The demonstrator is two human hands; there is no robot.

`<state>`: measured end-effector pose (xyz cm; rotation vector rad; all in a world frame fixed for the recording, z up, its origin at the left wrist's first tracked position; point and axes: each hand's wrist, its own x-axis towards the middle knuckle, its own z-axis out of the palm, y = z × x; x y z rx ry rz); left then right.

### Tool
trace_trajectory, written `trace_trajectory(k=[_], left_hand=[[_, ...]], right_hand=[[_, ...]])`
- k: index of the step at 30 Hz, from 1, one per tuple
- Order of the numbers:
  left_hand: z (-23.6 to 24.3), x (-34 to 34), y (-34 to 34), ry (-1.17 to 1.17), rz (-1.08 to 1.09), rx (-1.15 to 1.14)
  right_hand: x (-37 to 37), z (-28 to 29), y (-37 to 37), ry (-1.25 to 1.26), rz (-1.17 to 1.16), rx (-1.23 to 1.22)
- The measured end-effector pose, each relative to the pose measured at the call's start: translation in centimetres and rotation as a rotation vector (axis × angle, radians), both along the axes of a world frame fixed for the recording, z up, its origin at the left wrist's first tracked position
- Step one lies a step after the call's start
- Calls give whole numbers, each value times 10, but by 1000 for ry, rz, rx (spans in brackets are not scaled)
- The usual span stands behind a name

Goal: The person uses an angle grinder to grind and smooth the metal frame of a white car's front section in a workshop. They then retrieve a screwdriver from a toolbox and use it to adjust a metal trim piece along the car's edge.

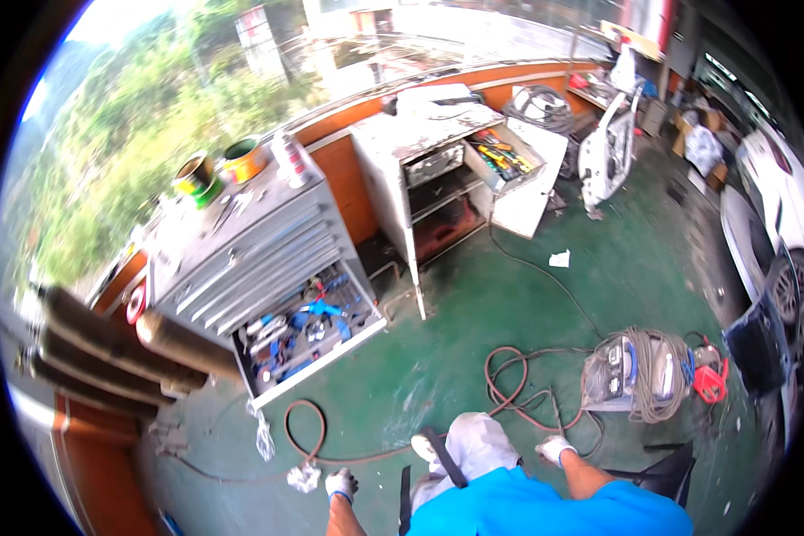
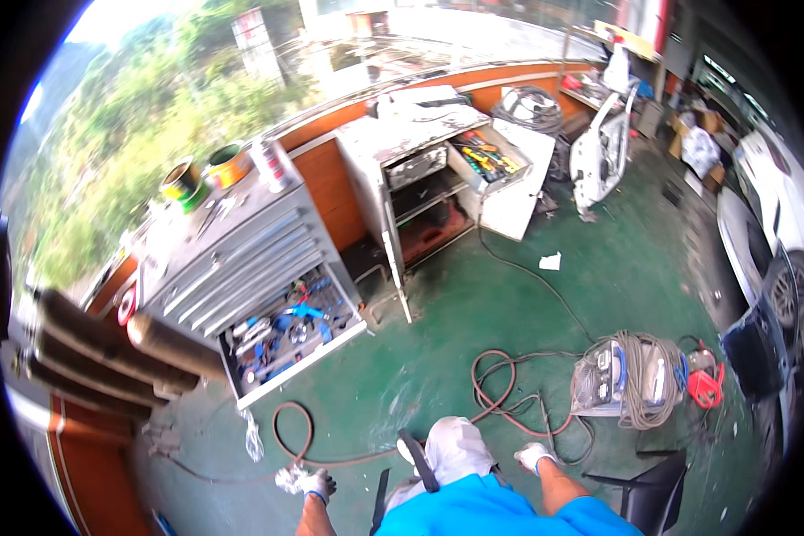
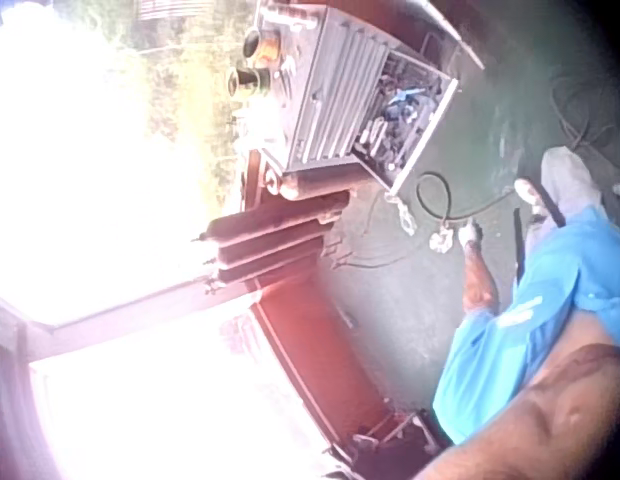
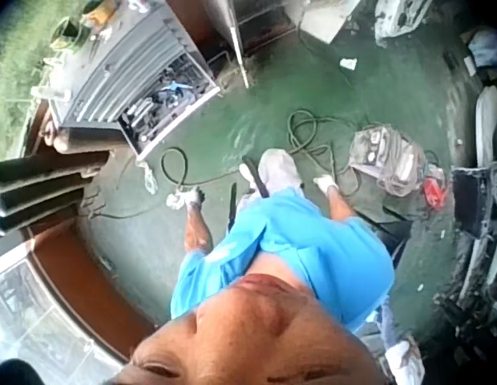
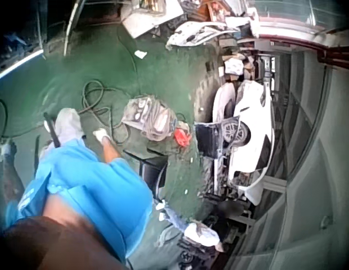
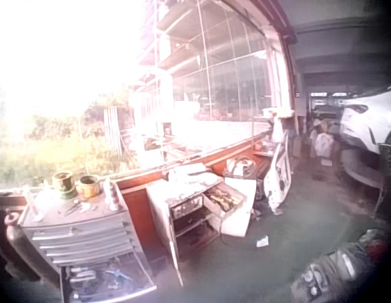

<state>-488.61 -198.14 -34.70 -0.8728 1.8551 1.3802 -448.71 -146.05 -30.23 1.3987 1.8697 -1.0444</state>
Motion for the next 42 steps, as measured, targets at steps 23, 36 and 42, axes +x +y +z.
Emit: trace_trajectory(k=[23,36,42], left_hand=[[-97,-472,206,-436,358,428],[-199,-585,188,58,567,706],[-225,-666,173,172,478,607]], right_hand=[[-355,-13,94,165,-347,-170],[-370,-88,-51,1,-234,-180],[-382,-124,-95,-31,-290,-271]])
